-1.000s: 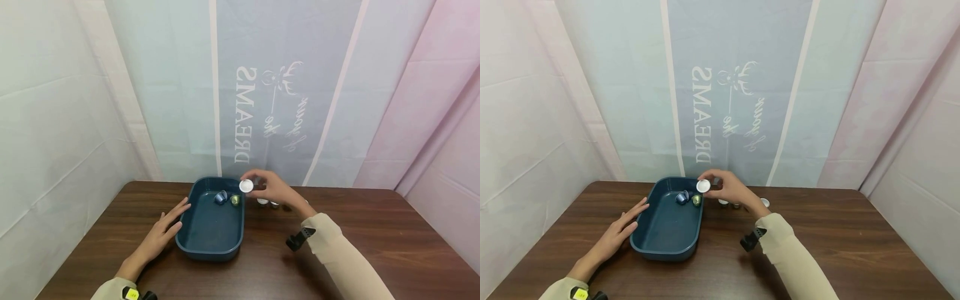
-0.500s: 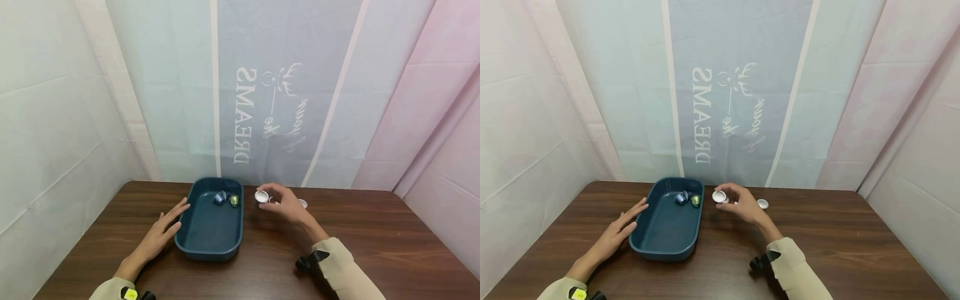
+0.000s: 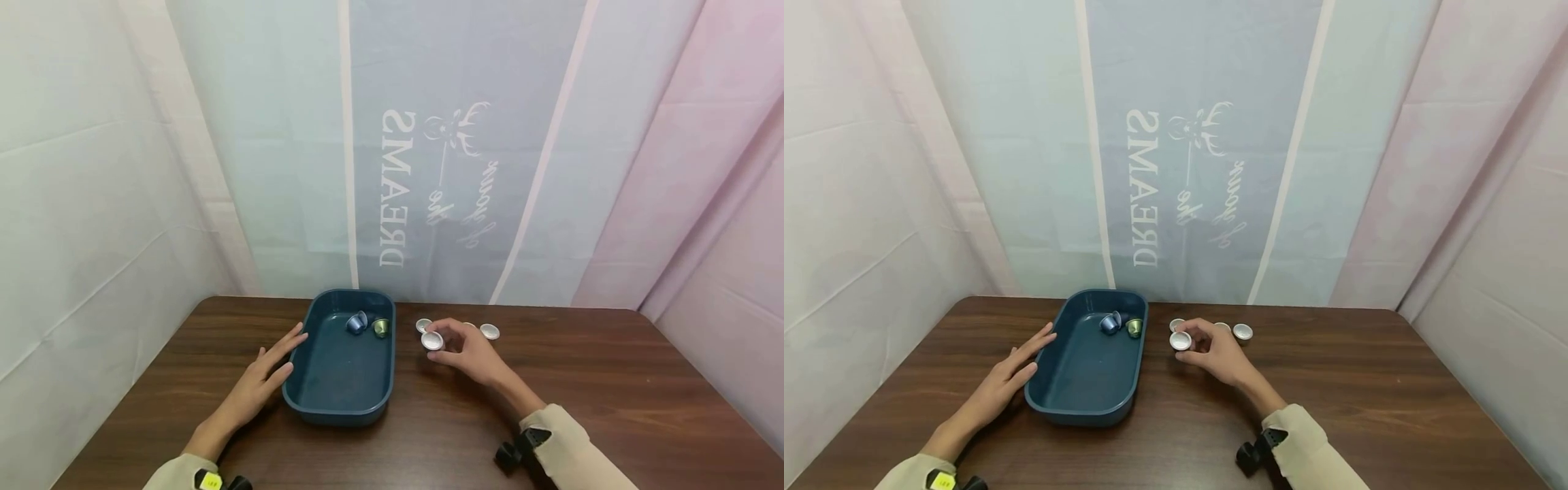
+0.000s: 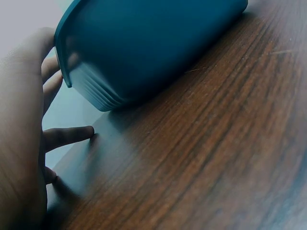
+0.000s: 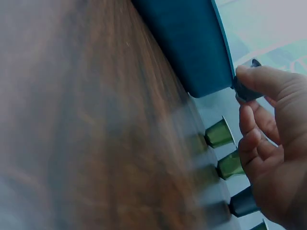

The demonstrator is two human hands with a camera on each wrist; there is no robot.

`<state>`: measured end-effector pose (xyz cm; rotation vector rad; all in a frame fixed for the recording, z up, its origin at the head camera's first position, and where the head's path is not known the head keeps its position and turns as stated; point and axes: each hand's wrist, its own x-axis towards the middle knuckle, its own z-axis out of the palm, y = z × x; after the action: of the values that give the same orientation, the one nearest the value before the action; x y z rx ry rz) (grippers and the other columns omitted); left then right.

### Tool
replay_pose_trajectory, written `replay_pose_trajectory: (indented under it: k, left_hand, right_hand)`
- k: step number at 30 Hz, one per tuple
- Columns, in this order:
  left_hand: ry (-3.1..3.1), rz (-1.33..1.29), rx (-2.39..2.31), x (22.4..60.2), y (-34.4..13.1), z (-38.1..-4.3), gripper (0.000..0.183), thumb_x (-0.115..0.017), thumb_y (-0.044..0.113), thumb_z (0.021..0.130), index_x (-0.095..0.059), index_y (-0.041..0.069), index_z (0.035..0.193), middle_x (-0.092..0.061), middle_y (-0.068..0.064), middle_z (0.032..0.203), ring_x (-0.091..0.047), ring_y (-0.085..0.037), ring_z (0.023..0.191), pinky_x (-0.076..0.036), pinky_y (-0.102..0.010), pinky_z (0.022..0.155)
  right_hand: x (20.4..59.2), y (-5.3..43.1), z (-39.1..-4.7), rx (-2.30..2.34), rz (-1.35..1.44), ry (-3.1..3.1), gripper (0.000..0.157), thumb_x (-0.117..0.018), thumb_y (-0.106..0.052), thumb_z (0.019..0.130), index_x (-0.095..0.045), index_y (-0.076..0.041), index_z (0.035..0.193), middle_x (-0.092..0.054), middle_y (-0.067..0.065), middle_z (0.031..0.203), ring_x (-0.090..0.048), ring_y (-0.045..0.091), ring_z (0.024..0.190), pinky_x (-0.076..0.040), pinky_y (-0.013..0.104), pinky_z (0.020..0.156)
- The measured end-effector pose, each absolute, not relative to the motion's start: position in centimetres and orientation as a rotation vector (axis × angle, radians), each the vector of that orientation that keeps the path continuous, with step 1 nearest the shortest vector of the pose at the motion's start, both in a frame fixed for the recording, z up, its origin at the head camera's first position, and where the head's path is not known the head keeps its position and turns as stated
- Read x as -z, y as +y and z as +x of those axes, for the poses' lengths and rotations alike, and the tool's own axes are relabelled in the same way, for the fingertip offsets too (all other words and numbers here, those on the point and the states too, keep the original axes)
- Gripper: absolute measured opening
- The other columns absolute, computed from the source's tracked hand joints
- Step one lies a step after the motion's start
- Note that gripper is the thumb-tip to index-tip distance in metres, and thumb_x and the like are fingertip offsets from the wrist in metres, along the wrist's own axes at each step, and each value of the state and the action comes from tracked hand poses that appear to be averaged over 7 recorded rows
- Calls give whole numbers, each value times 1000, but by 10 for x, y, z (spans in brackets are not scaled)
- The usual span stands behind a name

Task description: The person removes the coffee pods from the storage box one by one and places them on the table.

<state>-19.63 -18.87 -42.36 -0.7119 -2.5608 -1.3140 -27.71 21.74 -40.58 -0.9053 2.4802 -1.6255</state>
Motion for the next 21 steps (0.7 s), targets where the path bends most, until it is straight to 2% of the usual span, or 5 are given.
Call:
replay_pose_trajectory:
  k: [4, 11, 21]
  left_hand:
    - [-2585, -703, 1319, 425, -190, -195, 50, -46, 8, 100, -37, 16, 149, -22, -5, 157, -24, -31, 140, -3, -80, 93]
    - [-2595, -705, 1329, 426, -191, -196, 50, -46, 10, 100, -36, 16, 149, -21, -6, 157, -22, -25, 141, -2, -80, 93]
    - [-2583, -721, 1336, 426, -191, -197, 50, -46, 10, 100, -36, 16, 149, -21, -5, 157, -22, -23, 141, -2, -80, 93]
  right_hand:
    - [410, 216, -272, 1592, -865, 2539, 40, -82, -13, 76, -65, -17, 112, -64, -1, 92, -59, 15, 77, -48, 26, 62]
    - [396, 209, -254, 1576, -827, 2553, 39, -80, -5, 76, -64, -3, 111, -64, 9, 81, -59, 20, 70, -46, 27, 59]
    - [392, 203, -245, 1476, -826, 2647, 37, -80, -4, 76, -65, -4, 110, -64, 8, 76, -59, 21, 68, -44, 25, 58]
